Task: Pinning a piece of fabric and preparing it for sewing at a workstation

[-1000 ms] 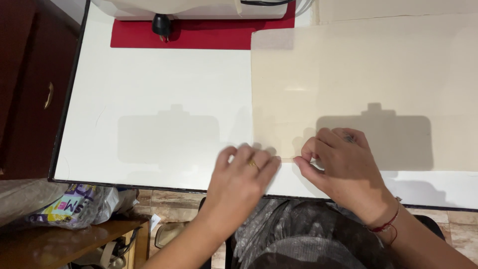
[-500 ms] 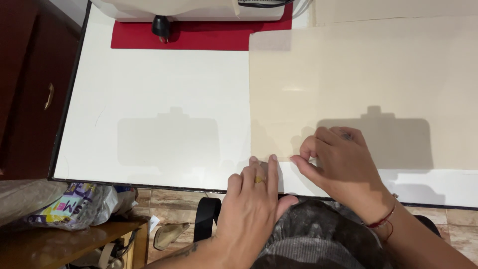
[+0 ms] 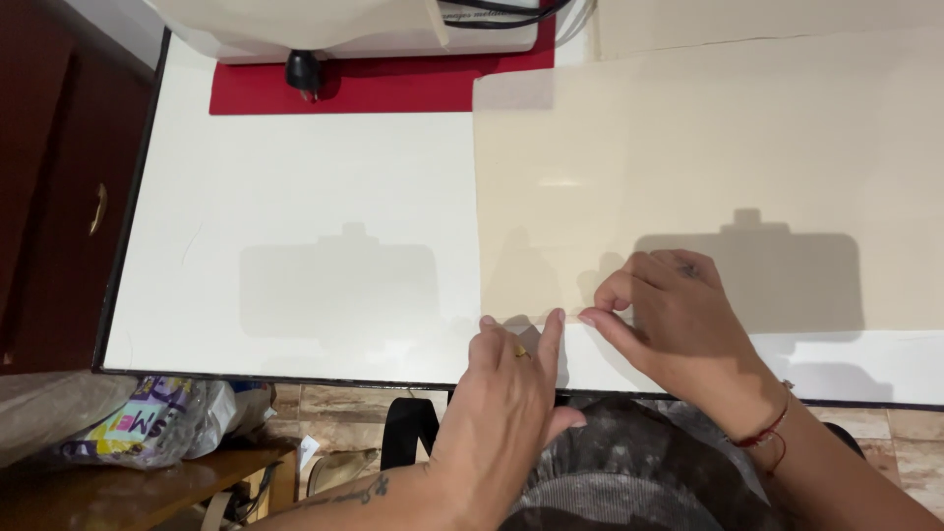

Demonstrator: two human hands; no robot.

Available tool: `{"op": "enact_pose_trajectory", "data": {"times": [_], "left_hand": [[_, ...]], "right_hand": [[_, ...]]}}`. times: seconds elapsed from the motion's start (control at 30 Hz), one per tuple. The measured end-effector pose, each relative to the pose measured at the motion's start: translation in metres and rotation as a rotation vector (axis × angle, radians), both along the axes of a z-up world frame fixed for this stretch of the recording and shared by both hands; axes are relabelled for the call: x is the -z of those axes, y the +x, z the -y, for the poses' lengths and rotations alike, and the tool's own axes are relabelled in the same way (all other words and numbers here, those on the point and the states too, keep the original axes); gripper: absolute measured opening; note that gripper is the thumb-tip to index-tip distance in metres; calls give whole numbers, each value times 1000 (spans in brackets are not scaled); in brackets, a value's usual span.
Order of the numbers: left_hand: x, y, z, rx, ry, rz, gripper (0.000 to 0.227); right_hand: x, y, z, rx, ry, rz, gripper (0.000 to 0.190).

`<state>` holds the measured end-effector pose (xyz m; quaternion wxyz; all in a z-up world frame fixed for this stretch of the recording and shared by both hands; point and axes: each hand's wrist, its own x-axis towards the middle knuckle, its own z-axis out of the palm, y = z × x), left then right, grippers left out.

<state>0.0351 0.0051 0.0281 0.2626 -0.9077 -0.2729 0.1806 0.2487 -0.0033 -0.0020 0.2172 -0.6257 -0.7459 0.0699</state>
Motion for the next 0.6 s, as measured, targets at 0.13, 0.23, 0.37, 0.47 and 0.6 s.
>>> {"op": "enact_pose_trajectory", "data": {"times": [0.13, 0.23, 0.37, 0.47, 0.6], "left_hand": [[-7, 6, -3, 11, -78, -104, 105], [-3, 7, -4, 9, -131, -88, 108], [17, 3, -5, 45, -194, 90, 116], [35, 1, -18, 39, -251, -21, 114], [87, -6, -35, -196, -476, -57, 117]], "right_hand": [[-4, 1, -3, 31, -138, -2, 23], [-8, 4, -3, -10, -123, -34, 21], [-11, 37, 8, -22, -155, -107, 14], [-90, 72, -9, 429, -748, 16, 35], [-46, 228, 67, 434, 76, 168, 18]]}}
